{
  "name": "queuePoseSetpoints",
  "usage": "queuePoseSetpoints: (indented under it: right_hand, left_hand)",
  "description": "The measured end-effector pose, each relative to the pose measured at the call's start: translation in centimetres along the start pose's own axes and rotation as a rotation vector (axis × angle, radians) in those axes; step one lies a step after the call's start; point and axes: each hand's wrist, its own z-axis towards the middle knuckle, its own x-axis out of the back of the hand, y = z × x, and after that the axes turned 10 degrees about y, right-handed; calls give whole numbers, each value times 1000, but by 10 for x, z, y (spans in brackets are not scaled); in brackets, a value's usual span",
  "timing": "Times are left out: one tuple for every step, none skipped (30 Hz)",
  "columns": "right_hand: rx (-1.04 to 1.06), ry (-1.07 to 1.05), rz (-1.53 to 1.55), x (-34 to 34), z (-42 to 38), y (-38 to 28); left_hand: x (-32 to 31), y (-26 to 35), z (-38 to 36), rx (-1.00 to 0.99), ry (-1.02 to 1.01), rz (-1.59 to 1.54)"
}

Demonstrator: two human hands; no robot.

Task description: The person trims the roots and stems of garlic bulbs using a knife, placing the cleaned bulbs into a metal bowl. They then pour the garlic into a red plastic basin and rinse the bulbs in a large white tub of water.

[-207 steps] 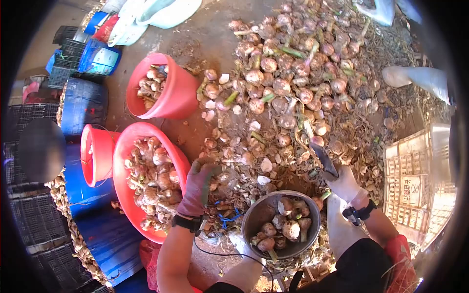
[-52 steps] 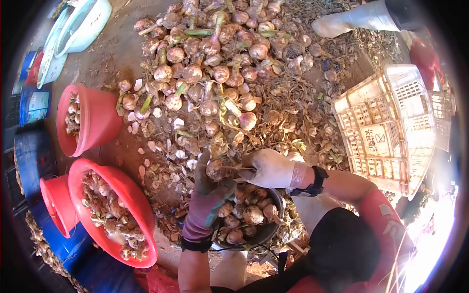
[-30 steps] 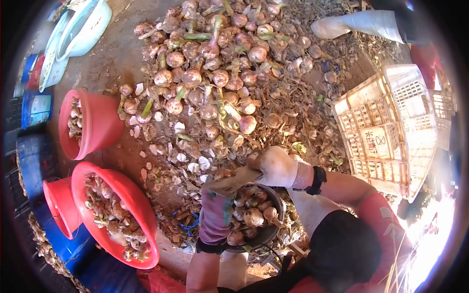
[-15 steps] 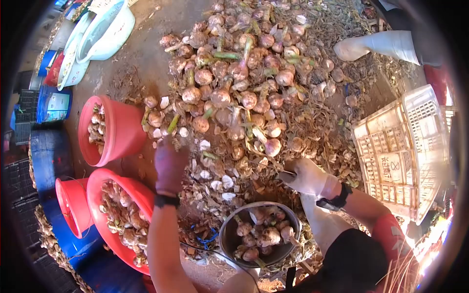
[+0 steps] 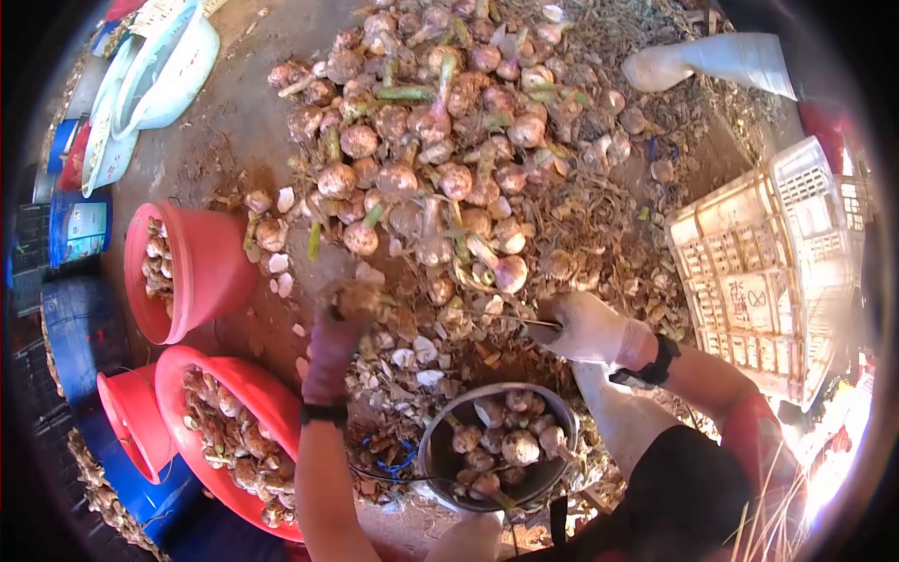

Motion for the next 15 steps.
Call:
queuePoseSetpoints:
  right_hand:
    - [26,-8,-1,-7,-1,1]
    - [-36,-64,-8,-7,0,-14]
    - [13,-78,25,-8,0,-22]
    - [61,-94,58,-11,-2,-28]
    - [113,-99,57,-14,-4,-34]
    - [174,-100,52,-15,-4,-38]
    - [252,-73,11,-21,-7,-34]
    - [242,-76,11,-21,-11,-38]
    - [214,-132,-56,-18,-14,-43]
    - [188,-189,-122,-16,-15,-46]
    - [181,-196,-145,-16,-17,-47]
    - [183,-196,-144,-14,-19,-47]
    - [227,-183,-165,-12,-21,-47]
    - [270,-169,-187,-10,-23,-47]
    - [270,-169,-186,-10,-25,-45]
  left_hand:
    - [-3,-6,-20,106,-149,-257]
    - [-10,2,-44,125,-158,-258]
    - [-19,22,-70,148,-244,-417]
    - [-28,36,-93,173,-328,-577]
    - [-37,42,-111,185,-334,-584]
    - [-45,48,-124,184,-352,-653]
    - [-50,49,-133,189,-371,-719]
    - [-53,41,-138,197,-376,-719]
    - [-59,28,-138,39,-332,-596]
    - [-64,16,-139,-117,-283,-470]
    - [-66,11,-144,-131,-251,-320]
    - [-71,8,-147,-132,-248,-319]
    - [-79,7,-152,-116,-228,-363]
    - [-84,5,-155,-100,-208,-407]
    - [-92,2,-149,-164,-206,-348]
